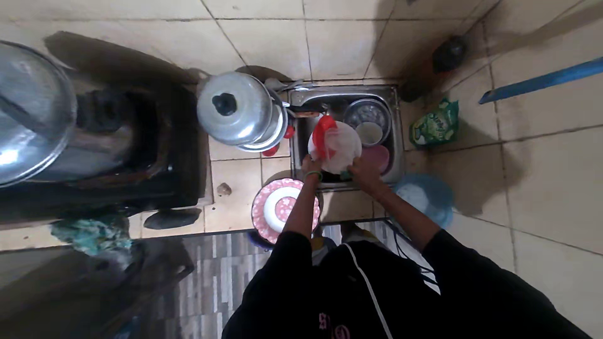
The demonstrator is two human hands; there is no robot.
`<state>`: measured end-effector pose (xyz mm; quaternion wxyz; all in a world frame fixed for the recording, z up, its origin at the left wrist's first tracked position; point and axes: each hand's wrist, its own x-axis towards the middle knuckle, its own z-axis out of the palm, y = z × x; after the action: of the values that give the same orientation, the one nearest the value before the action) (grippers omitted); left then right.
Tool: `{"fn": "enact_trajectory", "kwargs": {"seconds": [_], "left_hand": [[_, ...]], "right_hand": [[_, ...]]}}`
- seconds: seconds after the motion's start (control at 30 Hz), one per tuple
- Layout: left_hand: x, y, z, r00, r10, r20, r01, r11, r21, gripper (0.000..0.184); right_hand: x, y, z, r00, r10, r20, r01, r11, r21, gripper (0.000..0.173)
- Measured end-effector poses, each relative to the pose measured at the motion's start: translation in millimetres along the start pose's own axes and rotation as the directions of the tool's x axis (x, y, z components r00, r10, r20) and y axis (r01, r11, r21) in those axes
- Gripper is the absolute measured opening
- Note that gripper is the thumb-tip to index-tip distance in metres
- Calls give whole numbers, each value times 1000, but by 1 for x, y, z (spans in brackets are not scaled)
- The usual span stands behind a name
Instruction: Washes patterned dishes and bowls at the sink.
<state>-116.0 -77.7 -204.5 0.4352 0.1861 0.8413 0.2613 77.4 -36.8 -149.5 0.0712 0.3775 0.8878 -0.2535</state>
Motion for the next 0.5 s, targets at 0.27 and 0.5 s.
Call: {"fn": "enact_trajectory", "kwargs": {"seconds": [0.27, 0.5], "left_hand": [[-8, 26, 5, 989, -140, -55, 146, 980, 134, 43], [-12, 34, 2, 986, -144, -86, 150, 986, 75, 41]], "right_hand": [[0, 6, -15, 996, -34, 83, 32, 999, 31, 26], [-2, 18, -16, 994, -65, 91, 67, 998, -20, 24]]}}
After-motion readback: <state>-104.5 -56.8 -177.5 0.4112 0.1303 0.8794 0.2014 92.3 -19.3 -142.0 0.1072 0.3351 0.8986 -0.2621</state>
